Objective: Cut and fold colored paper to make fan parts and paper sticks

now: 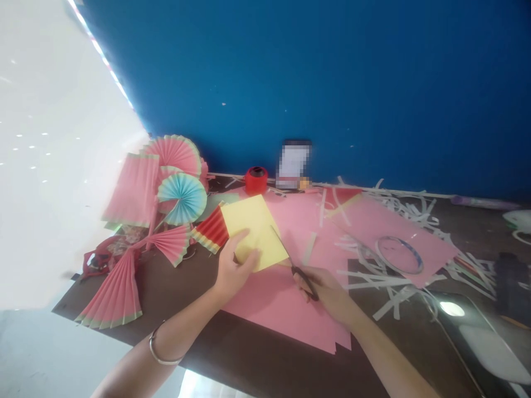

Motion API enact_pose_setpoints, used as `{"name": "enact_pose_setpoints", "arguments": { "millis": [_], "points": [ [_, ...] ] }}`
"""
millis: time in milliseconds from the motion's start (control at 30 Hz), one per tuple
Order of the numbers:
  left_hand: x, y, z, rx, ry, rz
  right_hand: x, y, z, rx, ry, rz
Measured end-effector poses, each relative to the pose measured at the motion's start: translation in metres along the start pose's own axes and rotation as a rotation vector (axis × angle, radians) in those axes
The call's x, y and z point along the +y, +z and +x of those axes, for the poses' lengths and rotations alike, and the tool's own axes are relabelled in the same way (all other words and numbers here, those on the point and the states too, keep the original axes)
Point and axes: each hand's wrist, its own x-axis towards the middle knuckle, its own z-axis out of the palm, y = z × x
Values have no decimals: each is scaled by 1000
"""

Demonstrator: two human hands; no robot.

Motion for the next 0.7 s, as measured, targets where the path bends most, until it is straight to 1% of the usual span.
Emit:
{"name": "enact_pose_setpoints", "arguments": {
  "millis": [233,433,700],
  "points": [
    [1,1,-2,-35,-8,-15,4,0,1,5,-6,41],
    [2,1,-1,-27,-8,-8,2,1,1,19,10,25],
    [4,1,-3,-98,19,-17,-1,-1,0,-3,-25,38]
  ]
}}
